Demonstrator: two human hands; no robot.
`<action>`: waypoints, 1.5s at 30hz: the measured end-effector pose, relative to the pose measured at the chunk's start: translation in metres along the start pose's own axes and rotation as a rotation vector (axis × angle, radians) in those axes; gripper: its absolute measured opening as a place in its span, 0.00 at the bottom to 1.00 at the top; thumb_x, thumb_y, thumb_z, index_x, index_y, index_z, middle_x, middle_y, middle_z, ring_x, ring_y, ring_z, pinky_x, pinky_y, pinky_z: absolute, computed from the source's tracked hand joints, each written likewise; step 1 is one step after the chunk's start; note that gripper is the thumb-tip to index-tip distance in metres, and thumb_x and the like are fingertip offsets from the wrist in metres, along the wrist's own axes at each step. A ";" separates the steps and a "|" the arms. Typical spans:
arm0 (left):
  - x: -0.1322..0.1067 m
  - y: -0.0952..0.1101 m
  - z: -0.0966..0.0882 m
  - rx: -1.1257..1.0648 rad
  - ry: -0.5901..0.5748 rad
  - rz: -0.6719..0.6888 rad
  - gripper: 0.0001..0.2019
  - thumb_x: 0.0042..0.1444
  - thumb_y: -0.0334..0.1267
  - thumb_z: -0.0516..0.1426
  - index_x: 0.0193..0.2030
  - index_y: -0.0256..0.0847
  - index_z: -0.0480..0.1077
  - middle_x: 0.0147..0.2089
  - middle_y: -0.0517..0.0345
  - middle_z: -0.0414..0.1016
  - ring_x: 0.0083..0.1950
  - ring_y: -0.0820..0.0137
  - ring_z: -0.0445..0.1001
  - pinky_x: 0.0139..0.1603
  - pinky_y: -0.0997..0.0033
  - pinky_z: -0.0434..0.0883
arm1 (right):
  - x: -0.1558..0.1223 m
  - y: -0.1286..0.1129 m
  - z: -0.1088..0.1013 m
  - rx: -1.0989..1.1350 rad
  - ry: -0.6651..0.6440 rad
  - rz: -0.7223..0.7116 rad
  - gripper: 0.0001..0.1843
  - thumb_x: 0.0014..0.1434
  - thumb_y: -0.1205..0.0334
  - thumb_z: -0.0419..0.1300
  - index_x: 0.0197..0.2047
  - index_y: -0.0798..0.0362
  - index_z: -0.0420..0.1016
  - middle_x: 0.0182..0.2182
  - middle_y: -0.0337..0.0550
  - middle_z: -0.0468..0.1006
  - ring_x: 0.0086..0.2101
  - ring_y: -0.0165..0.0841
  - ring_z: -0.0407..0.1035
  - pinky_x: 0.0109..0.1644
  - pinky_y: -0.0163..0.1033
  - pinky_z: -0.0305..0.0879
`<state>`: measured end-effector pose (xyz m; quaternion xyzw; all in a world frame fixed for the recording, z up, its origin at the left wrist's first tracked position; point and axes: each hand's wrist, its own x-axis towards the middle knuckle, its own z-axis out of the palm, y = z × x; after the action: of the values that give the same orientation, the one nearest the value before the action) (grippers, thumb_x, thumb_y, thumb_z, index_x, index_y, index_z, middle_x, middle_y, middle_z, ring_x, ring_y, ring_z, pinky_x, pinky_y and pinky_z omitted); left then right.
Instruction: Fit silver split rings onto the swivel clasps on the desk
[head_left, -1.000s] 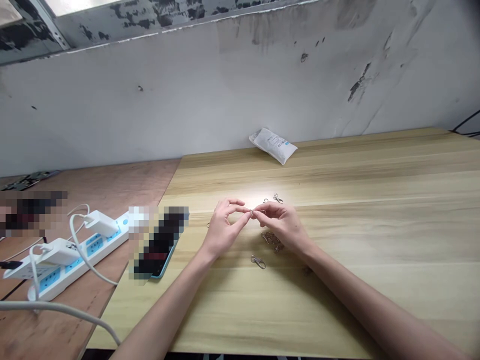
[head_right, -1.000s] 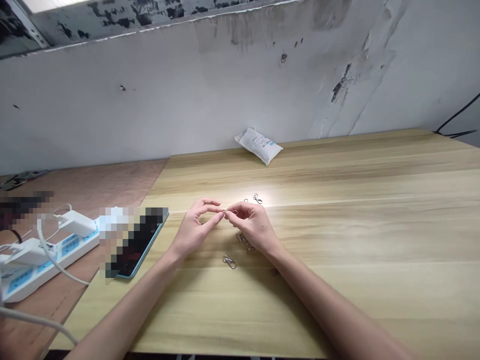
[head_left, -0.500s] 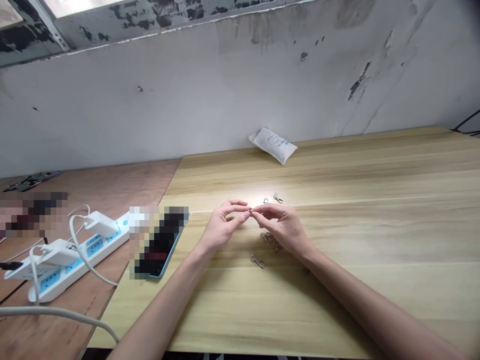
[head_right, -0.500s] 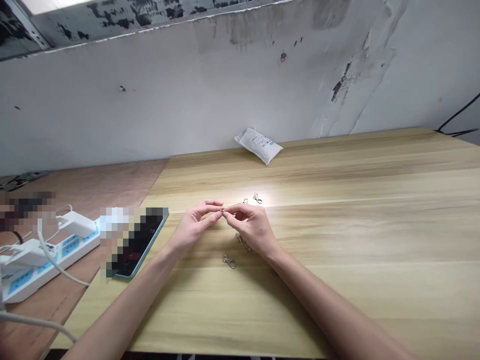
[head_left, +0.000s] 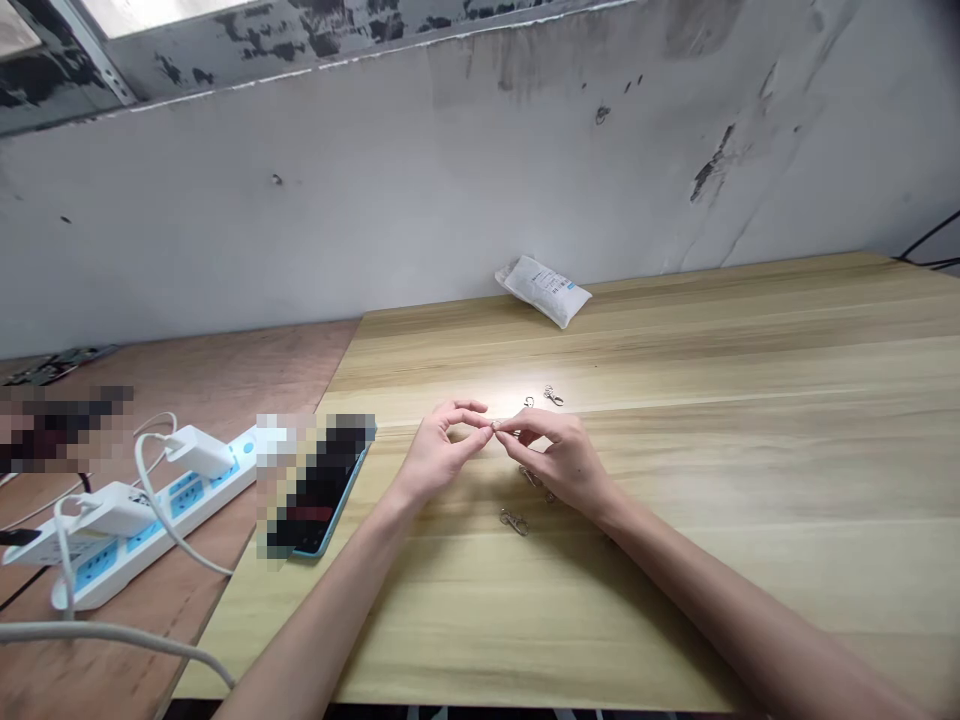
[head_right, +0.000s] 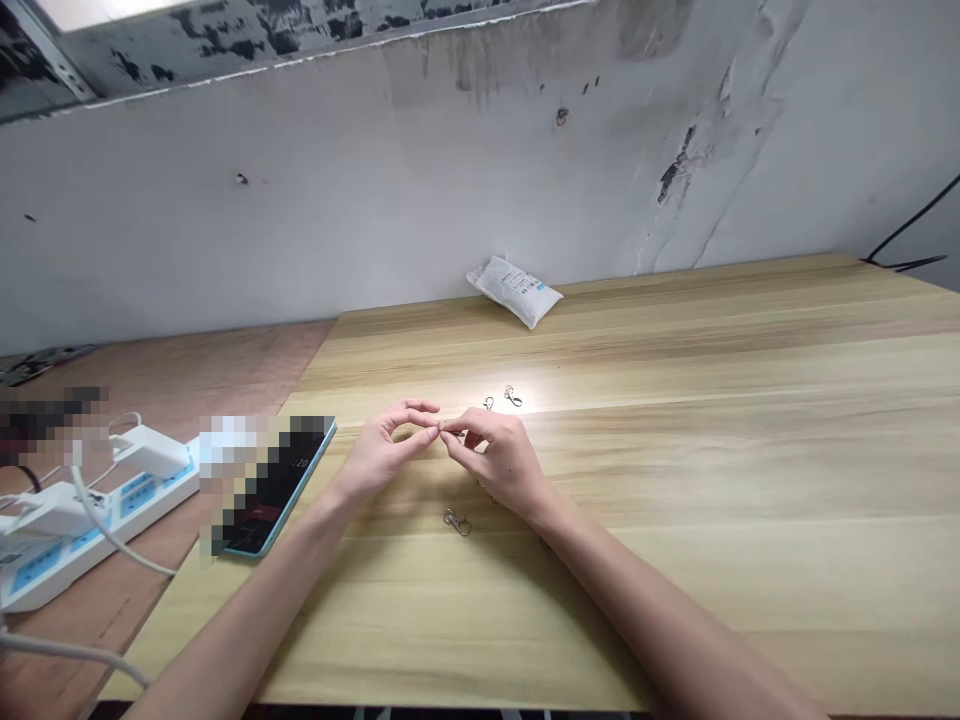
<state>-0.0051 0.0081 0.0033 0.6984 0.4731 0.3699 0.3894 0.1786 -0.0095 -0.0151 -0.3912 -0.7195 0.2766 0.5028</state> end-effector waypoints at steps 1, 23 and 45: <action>-0.001 0.000 0.001 0.079 0.031 0.047 0.04 0.55 0.40 0.62 0.33 0.43 0.77 0.51 0.53 0.74 0.58 0.61 0.70 0.60 0.56 0.65 | 0.000 0.000 0.001 0.025 0.003 0.012 0.08 0.61 0.61 0.59 0.37 0.50 0.80 0.28 0.41 0.78 0.26 0.29 0.69 0.30 0.36 0.68; -0.003 0.006 0.002 0.884 0.402 0.911 0.05 0.55 0.29 0.60 0.34 0.44 0.73 0.47 0.58 0.78 0.53 0.64 0.74 0.64 0.54 0.58 | 0.014 -0.014 -0.010 1.112 -0.028 0.918 0.09 0.49 0.68 0.61 0.34 0.51 0.66 0.18 0.30 0.69 0.17 0.22 0.57 0.22 0.28 0.61; -0.007 0.002 0.010 0.682 0.320 0.549 0.04 0.56 0.33 0.60 0.32 0.45 0.75 0.52 0.55 0.74 0.58 0.59 0.68 0.65 0.49 0.57 | 0.003 -0.003 0.004 -0.901 -0.063 -0.189 0.14 0.63 0.68 0.51 0.32 0.54 0.77 0.25 0.43 0.76 0.25 0.30 0.67 0.27 0.38 0.43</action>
<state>0.0022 -0.0009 0.0000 0.8200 0.4194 0.3859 -0.0525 0.1738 -0.0081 -0.0127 -0.4950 -0.8153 -0.0990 0.2836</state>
